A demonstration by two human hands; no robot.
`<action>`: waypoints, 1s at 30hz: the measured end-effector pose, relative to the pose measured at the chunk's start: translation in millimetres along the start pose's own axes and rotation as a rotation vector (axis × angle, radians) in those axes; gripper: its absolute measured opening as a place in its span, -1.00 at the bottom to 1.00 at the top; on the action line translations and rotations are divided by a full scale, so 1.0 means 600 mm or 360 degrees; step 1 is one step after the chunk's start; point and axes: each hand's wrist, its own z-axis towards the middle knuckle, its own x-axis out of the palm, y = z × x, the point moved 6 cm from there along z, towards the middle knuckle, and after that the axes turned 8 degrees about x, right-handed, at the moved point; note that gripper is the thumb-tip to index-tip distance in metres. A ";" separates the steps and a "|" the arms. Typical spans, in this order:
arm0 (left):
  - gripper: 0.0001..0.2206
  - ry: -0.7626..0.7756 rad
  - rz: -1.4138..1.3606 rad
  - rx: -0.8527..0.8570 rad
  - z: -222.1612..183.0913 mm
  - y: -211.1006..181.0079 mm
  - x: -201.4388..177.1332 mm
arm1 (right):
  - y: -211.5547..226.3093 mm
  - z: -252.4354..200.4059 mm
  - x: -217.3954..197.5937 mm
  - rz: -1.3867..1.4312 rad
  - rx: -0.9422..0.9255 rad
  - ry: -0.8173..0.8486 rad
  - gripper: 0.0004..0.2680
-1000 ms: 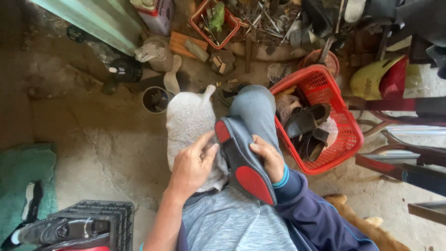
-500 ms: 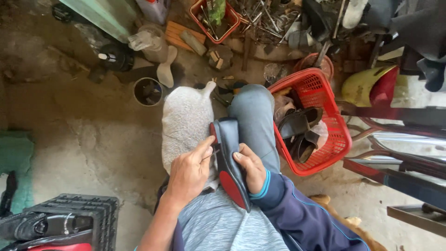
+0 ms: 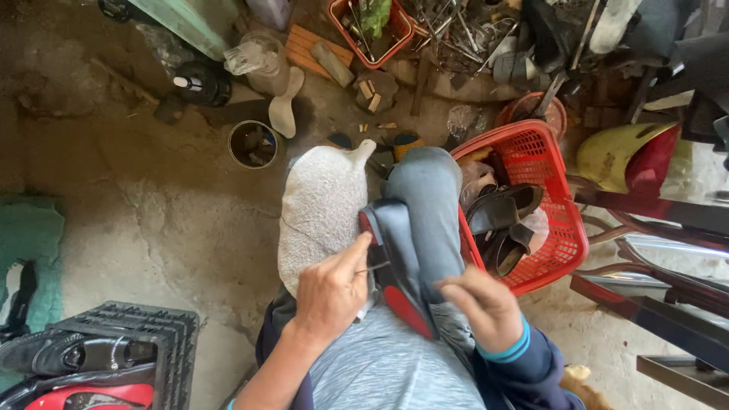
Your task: Hand-stitching a shoe sole to the upper part of a shoe using a stitching awl and thread
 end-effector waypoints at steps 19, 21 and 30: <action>-0.65 -0.0235 0.0341 0.0257 -0.009 -0.014 0.021 | -0.052 0.016 -0.029 -0.0833 -0.0097 -0.0291 -0.81; -0.66 -0.0280 0.0346 0.0273 -0.003 -0.019 0.018 | -0.030 0.019 -0.048 -0.0666 -0.0219 -0.0291 -0.85; -0.72 -0.0485 0.0657 0.0352 -0.002 -0.031 0.045 | -0.078 0.068 -0.004 0.1863 -0.0460 0.0368 -0.73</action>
